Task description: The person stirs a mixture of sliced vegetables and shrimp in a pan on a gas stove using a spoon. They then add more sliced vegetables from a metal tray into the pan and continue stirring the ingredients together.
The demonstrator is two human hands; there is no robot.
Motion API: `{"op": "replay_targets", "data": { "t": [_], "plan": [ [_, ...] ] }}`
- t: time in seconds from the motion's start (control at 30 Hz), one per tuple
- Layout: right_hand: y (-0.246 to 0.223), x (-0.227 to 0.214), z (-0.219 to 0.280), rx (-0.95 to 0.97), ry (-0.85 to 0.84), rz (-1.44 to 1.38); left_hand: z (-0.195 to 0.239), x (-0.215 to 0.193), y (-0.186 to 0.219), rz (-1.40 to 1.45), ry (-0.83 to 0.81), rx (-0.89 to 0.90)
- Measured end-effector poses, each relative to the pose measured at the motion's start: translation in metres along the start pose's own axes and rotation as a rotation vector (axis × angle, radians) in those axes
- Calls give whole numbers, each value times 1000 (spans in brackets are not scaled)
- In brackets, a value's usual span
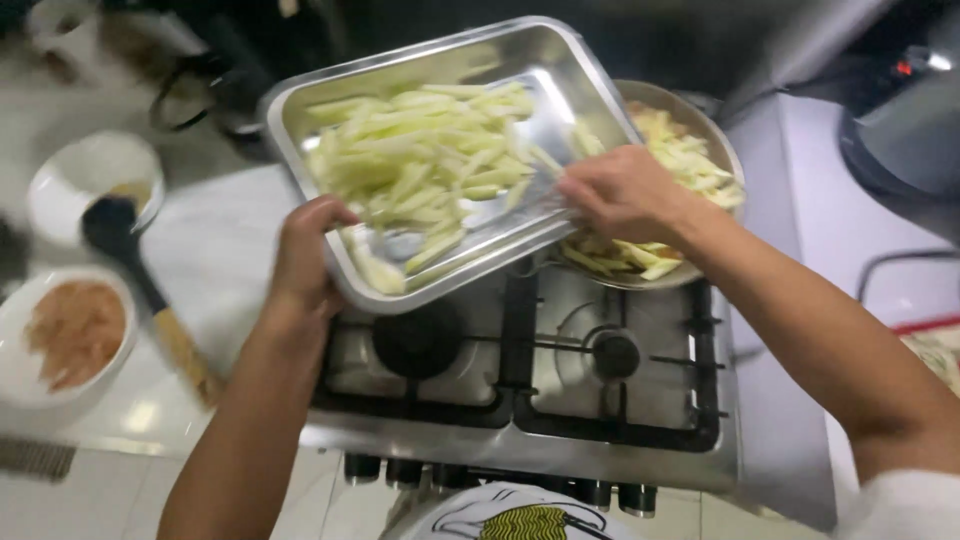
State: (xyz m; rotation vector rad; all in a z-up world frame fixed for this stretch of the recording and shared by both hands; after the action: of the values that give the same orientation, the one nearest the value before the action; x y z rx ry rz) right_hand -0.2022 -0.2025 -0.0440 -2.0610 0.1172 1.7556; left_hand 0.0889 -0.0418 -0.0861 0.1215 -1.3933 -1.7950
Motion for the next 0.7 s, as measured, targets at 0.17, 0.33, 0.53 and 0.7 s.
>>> {"op": "replay_targets", "data": {
  "t": [0.17,0.33,0.53,0.7],
  "plan": [
    [121,3,36,212,354,-400,30,-2,5,86,-7,-31],
    [105,-39,45,500,462,-199,58,-56,7,24,46,-54],
    [133,-2,52,293,257,622,117,-147,-27,183,369,-220],
    [85,-35,34,141,373,398,128,-172,-73,338,472,-232]
  ]
}}
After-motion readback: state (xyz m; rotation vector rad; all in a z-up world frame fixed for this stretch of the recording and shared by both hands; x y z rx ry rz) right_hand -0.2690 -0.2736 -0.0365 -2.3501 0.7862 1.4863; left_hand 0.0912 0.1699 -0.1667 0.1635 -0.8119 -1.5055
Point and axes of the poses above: each hand's wrist, its own z-axis away from the middle knuckle, its own x-axis out of the palm, y = z × x, the point moved 8 cm from there along -z, towards the middle knuckle, and after that the axes turned 1 degree about -y, right-handed, at the moved point
